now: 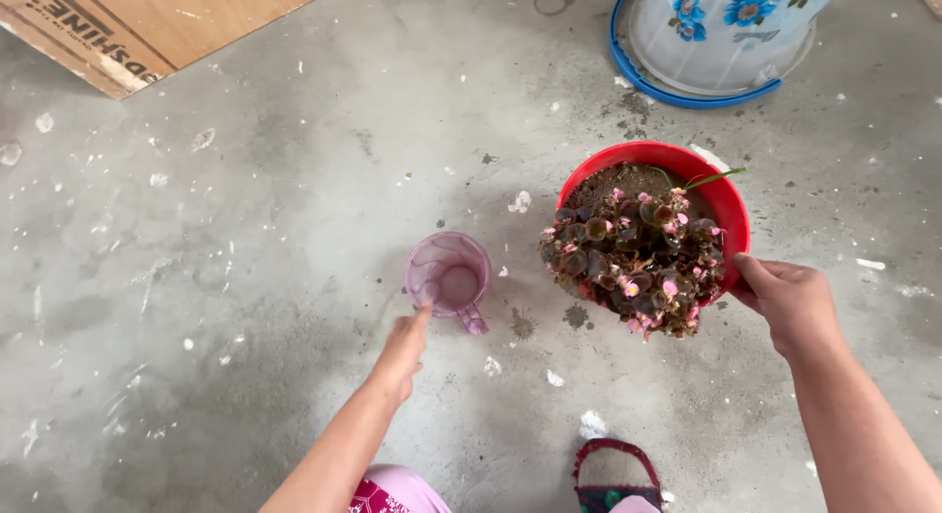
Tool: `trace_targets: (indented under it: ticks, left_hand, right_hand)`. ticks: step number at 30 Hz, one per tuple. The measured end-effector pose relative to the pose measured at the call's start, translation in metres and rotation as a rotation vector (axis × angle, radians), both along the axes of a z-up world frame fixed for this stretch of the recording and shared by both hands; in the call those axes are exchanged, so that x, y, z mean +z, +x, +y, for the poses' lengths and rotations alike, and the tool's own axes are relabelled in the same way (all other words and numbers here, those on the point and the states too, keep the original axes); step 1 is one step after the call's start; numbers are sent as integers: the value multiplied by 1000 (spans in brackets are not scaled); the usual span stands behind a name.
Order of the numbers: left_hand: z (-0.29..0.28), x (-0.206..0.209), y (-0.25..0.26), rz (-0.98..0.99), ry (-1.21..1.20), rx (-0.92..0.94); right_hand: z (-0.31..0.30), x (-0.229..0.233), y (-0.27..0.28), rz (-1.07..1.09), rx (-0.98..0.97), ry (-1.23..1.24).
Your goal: The recorder uses a plastic mug to fetch water from a bucket and water multiple potted plants in an indoor/balcony area.
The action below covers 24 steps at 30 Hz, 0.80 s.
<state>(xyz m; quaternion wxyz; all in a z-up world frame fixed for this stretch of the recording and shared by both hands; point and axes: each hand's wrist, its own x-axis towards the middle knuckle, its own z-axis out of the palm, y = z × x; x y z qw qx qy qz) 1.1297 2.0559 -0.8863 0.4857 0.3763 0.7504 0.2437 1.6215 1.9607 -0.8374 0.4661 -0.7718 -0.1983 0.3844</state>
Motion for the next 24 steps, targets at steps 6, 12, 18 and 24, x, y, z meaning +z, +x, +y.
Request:
trace_targets:
  ticks: [6, 12, 18, 24]
  left_hand:
    - [9, -15, 40, -176, -476, -269]
    - [24, -91, 45, -236, -503, -174]
    - [63, -122, 26, -490, -258, 155]
    - [56, 33, 25, -435, -34, 42]
  right_hand:
    - [-1, -14, 4, 37, -36, 92]
    - [-4, -24, 1, 79, -56, 160]
    - [12, 55, -6, -492, 120, -196]
    - [38, 147, -8, -492, 238, 55]
